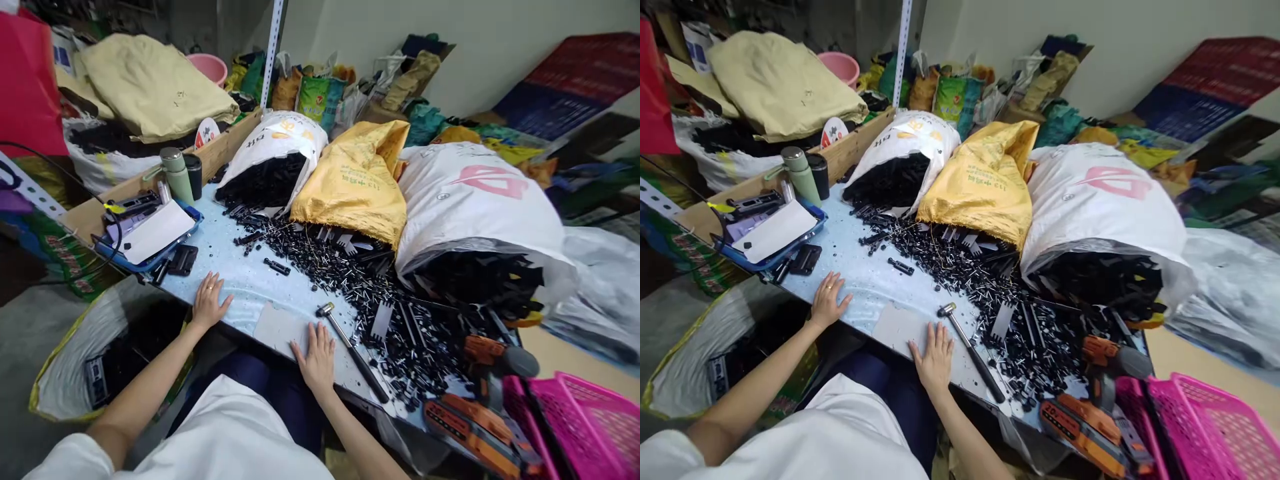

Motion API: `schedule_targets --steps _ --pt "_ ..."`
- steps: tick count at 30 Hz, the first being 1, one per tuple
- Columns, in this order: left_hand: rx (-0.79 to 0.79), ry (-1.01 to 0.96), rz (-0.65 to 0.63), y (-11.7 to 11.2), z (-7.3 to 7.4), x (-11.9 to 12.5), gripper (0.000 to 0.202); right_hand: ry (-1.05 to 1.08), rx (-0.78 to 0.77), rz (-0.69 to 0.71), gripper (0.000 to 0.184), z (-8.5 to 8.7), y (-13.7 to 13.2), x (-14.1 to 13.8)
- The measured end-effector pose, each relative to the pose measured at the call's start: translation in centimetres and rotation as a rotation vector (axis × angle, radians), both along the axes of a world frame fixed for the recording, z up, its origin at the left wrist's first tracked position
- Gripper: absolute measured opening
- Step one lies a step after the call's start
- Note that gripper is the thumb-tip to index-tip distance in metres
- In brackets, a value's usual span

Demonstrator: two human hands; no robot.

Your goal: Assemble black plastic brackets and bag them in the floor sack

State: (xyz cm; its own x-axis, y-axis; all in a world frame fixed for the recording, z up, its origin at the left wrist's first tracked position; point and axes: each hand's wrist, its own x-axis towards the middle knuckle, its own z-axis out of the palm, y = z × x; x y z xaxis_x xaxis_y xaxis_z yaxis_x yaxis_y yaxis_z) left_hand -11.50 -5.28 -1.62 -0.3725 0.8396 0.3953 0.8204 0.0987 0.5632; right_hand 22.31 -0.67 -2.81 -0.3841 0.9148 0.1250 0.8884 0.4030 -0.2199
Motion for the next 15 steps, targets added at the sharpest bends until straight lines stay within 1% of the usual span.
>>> schedule_targets --steps 4,10,12,13,15 --pt "-0.051 -0.016 -0.054 -0.1 0.1 -0.2 0.051 0.002 0.042 0.012 0.074 -0.1 -0.3 -0.3" --pt "-0.039 -0.006 -0.026 -0.4 0.1 0.5 0.054 0.004 0.08 0.011 0.072 0.2 -0.5 -0.2" --pt "-0.017 -0.005 -0.057 0.6 0.4 0.7 0.054 0.017 0.095 0.019 0.071 0.1 -0.4 0.0" --pt "-0.002 0.004 -0.089 1.5 0.7 0.7 0.055 0.024 0.104 0.022 0.071 0.0 -0.2 0.0" --pt "0.04 0.033 -0.16 4.6 1.8 0.1 0.056 0.032 0.119 0.032 0.07 -0.1 0.0 0.2"
